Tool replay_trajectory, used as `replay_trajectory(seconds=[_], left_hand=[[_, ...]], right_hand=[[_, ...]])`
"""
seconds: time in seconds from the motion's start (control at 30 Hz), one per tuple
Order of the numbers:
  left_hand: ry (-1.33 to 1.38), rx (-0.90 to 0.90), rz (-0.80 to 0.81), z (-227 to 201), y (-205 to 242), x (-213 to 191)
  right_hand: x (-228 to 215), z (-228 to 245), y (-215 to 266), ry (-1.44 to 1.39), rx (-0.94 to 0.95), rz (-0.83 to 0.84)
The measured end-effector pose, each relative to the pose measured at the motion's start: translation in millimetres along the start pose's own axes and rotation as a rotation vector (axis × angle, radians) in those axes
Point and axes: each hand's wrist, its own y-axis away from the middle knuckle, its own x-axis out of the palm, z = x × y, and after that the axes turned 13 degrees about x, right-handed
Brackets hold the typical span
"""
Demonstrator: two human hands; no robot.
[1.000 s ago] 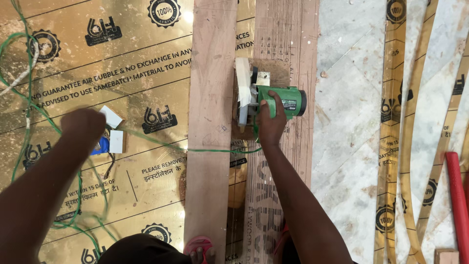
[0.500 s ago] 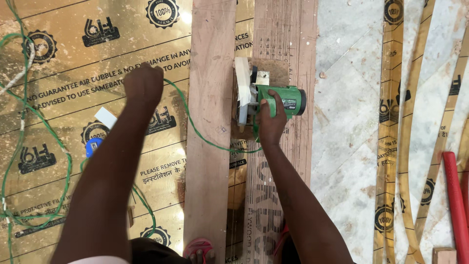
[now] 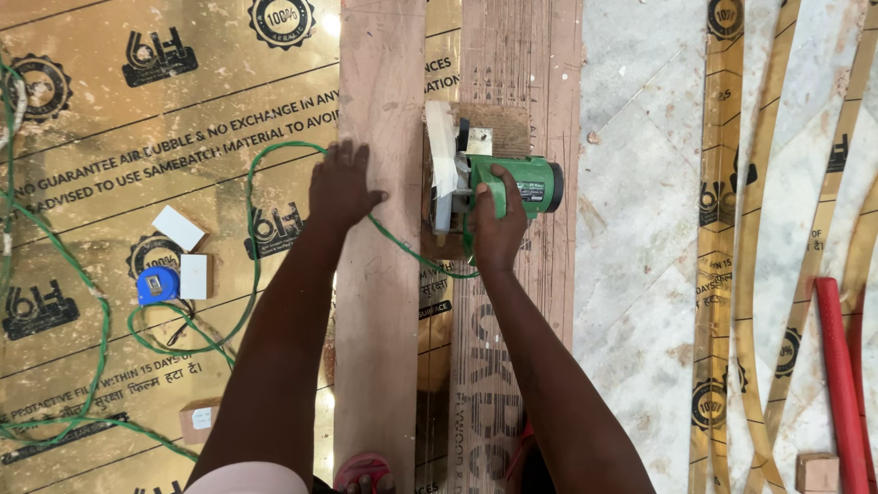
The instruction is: The person uses a green circular saw to cut a long plank of light-colored wood. They guide the saw along the length of the plank, which is placed on a protective gold film on the floor.
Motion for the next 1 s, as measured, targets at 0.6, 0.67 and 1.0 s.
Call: replay_trajectory(seconds=[0.6, 0.67, 1.0], left_hand=[[-0.093, 0.011, 0.218, -46, -41, -19], [-0.039, 0.03, 0.189, -39, -40, -18], [-0.155, 0.005, 0.234, -47, -50, -28]], right_hand=[[3, 6, -2, 0.005, 0.049, -0.025], [2, 6, -2, 0.007, 0.052, -0.016], [4, 10, -5, 0.075, 0.061, -0.034]])
